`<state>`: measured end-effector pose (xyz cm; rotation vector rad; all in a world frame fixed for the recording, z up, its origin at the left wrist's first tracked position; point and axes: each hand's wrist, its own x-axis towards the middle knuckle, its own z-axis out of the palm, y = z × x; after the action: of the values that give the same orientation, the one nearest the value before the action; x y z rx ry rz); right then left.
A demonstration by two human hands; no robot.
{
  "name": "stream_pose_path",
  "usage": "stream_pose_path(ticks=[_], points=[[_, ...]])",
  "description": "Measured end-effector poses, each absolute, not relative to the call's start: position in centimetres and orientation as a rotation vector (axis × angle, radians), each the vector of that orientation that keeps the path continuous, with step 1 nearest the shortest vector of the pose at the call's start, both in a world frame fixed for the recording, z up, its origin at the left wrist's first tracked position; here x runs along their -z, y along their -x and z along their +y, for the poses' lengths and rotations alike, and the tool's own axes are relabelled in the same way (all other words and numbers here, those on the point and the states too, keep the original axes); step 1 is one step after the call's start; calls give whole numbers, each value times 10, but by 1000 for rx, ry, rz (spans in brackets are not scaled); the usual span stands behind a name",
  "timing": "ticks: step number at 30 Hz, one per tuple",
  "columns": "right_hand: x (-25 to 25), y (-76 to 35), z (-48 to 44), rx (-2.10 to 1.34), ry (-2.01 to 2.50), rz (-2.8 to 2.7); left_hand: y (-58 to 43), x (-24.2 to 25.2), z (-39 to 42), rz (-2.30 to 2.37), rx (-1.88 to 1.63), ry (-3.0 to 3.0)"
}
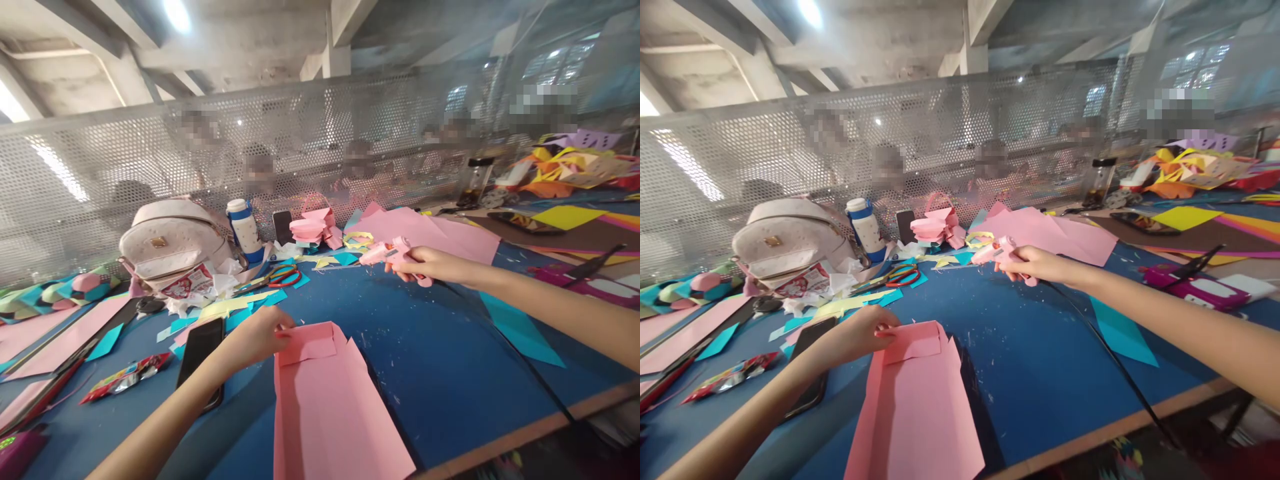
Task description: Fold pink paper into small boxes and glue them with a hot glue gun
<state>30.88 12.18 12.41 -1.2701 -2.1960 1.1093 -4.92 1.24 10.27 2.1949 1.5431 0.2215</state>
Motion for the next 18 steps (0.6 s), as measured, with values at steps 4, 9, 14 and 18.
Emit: stream_pose_path(ticks=[4,9,14,18], points=[[-97,-315,132,-1127,1373,-2187,47,-98,11,1594,-196,-2212],[-74,-316,133,-1151,1369,-2195,46,-102,10,1595,-175,-2191],[-69,-318,130,-1067,1414,-2211,45,-106,9,1583,-192,-2175],[-85,-325,119,-815,1464,-2280,45,-104,10,1553,-183,-2191]])
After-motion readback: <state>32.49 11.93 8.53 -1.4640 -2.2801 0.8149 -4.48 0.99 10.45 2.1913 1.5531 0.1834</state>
